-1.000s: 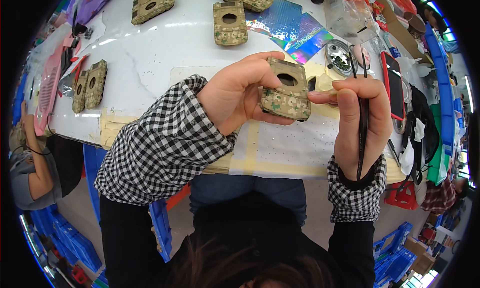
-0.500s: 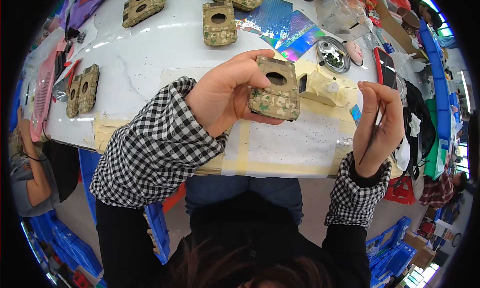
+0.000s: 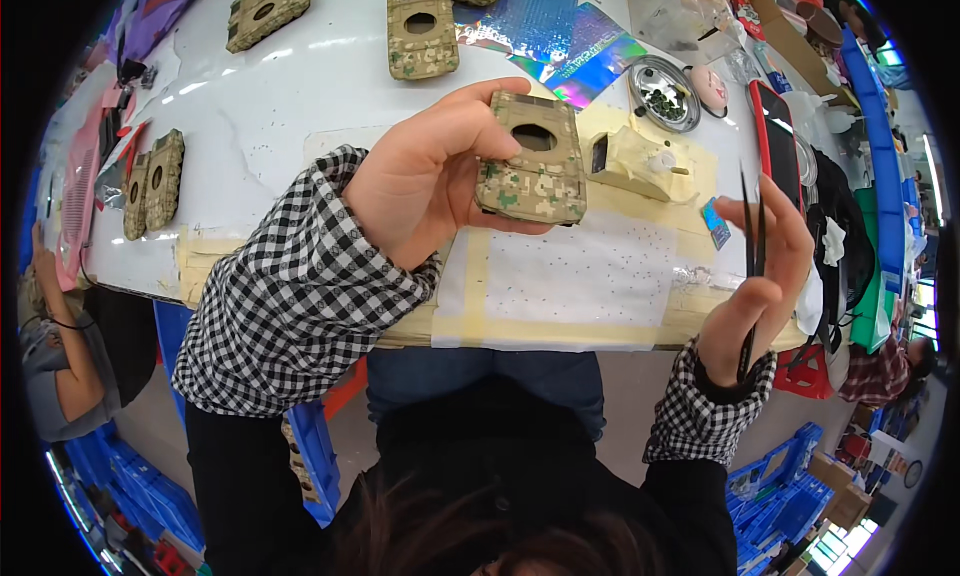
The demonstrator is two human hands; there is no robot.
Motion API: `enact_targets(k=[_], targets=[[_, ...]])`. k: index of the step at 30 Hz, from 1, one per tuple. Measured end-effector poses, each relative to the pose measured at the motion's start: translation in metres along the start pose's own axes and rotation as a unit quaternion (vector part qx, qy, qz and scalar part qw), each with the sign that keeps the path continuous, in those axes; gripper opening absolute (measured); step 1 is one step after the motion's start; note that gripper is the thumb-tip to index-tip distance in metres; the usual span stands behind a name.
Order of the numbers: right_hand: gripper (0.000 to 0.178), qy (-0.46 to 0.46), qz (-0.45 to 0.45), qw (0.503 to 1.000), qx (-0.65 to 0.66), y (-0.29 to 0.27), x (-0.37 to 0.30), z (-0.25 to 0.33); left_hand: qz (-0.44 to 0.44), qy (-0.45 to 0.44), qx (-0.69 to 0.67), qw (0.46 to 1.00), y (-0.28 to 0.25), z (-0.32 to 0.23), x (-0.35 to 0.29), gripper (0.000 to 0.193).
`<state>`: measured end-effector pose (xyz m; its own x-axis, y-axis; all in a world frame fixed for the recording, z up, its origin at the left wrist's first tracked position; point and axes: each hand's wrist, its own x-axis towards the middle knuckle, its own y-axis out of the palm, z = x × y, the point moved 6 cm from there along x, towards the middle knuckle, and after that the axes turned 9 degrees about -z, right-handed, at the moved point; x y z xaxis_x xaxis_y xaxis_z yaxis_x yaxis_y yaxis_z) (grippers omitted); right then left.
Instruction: Painting and detailing the hulls of small model toy tanks using a brush and tweezers.
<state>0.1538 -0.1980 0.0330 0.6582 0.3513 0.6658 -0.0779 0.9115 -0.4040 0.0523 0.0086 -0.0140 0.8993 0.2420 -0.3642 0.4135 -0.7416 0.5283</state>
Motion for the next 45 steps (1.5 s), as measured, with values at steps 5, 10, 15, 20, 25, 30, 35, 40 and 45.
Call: enact_targets(k=[5,10,15,20,25,30,35,40,45], targets=[[0.045,0.140,0.171,0.971,0.086,0.004,-0.030,-0.002,0.000,0.002,0.011,1.000,0.000,0.002,0.000,0.063],[0.021,0.134,0.250,0.942,0.180,0.014,-0.034,-0.017,0.002,-0.002,0.008,1.000,-0.003,0.003,0.003,0.063],[0.010,0.277,0.191,0.909,0.247,0.029,-0.044,-0.025,-0.001,0.006,0.013,1.000,-0.004,0.004,0.005,0.064],[0.009,0.252,0.230,0.912,0.227,0.035,-0.042,-0.024,0.005,0.008,0.014,1.000,-0.005,0.004,0.004,0.065],[0.008,0.237,0.234,0.919,0.213,0.036,-0.042,-0.024,0.005,0.013,0.019,1.000,-0.005,0.004,0.003,0.065],[0.009,0.238,0.229,0.920,0.209,0.037,-0.043,-0.026,0.009,0.011,0.020,1.000,-0.005,0.004,0.004,0.066],[0.008,0.225,0.231,0.927,0.189,0.037,-0.042,-0.026,0.010,0.012,0.022,1.000,-0.005,0.004,0.004,0.066],[0.008,0.231,0.227,0.927,0.192,0.037,-0.042,-0.025,0.010,0.015,0.025,1.000,-0.005,0.003,0.003,0.065],[0.008,0.224,0.231,0.928,0.189,0.037,-0.043,-0.026,0.004,0.016,0.028,0.999,-0.005,0.004,0.003,0.065]])
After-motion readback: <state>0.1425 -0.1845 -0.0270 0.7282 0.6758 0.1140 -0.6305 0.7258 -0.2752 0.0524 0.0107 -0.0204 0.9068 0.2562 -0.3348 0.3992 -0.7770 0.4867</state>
